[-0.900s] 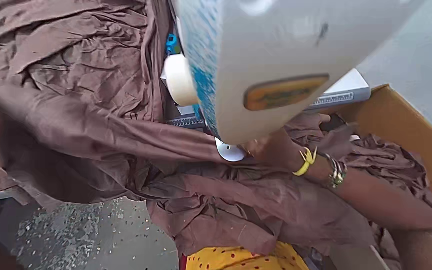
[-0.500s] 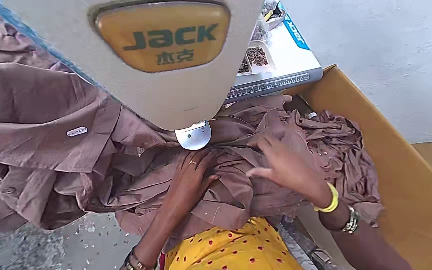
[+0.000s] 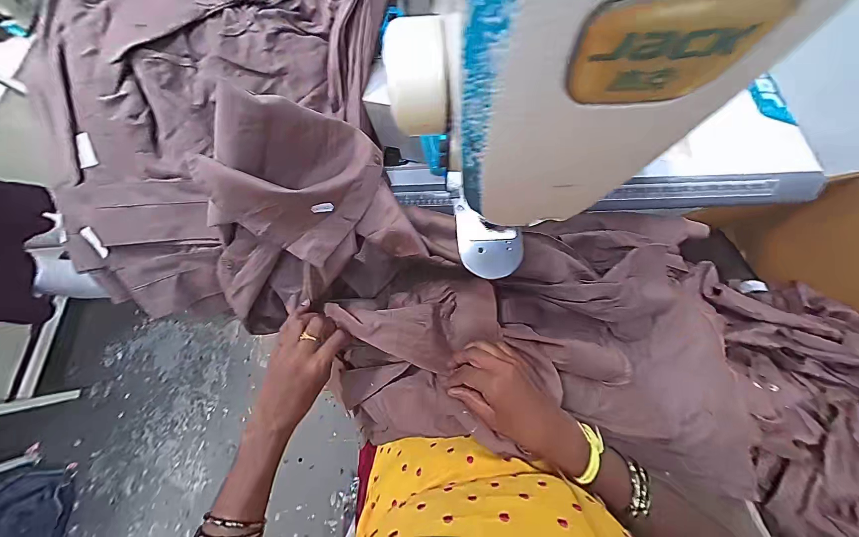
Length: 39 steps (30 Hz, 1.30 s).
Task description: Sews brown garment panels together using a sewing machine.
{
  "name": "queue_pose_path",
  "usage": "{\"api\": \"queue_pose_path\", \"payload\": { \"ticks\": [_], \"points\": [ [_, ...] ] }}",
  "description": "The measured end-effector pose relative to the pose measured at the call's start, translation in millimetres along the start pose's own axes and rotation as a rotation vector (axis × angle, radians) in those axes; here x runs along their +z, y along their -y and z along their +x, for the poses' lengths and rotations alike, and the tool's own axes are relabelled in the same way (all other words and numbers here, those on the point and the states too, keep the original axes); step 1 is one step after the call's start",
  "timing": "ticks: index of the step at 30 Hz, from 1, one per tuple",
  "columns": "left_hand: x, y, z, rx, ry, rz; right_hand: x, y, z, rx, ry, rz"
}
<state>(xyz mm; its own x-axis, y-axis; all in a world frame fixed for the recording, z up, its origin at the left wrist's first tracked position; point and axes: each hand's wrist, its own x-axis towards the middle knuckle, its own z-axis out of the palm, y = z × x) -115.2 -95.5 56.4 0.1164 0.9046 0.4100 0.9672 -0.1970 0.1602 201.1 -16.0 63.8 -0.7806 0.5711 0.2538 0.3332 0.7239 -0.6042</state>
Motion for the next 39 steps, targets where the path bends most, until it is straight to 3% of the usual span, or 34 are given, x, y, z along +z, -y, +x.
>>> {"api": "queue_pose_path", "payload": {
  "ticks": [3, 6, 8, 10, 12, 13, 16, 19, 21, 25, 32, 39],
  "points": [
    [9, -11, -24, -0.094, -0.028, 0.011, -10, -3, 4, 0.107, -0.149, 0.021],
    [11, -38, -9, -0.119, -0.147, -0.079, -32, -16, 22, 0.368, -0.303, -0.097],
    [11, -56, 20, -0.122, -0.155, -0.211, -38, -33, 36, 0.596, -0.207, -0.042],
    [13, -71, 58, -0.164, 0.013, -0.383, -34, -48, 51, 0.722, -0.143, 0.104],
    [16, -77, 90, -0.232, 0.309, -0.555, -31, -42, 58, 0.686, -0.189, 0.166],
    [19, -78, 100, -0.241, 0.372, -0.617, -35, -33, 58, 0.616, -0.234, 0.174],
    [12, -86, 110, -0.26, 0.217, -0.87, -63, -4, 50, 0.363, -0.392, 0.312],
    [-7, -92, 120, -0.297, 0.236, -1.173, -90, 3, 47, 0.316, -0.448, 0.546],
    [-13, -94, 131, -0.352, 0.229, -1.233, -95, -4, 52, 0.313, -0.473, 0.576],
    [-15, -89, 157, -0.447, 0.19, -1.128, -92, -10, 64, 0.381, -0.514, 0.573],
    [-24, -84, 200, -0.444, 0.227, -0.858, -91, -25, 84, 0.395, -0.604, 0.494],
    [-23, -82, 201, -0.432, 0.24, -0.755, -88, -27, 89, 0.364, -0.628, 0.54]
  ]
}}
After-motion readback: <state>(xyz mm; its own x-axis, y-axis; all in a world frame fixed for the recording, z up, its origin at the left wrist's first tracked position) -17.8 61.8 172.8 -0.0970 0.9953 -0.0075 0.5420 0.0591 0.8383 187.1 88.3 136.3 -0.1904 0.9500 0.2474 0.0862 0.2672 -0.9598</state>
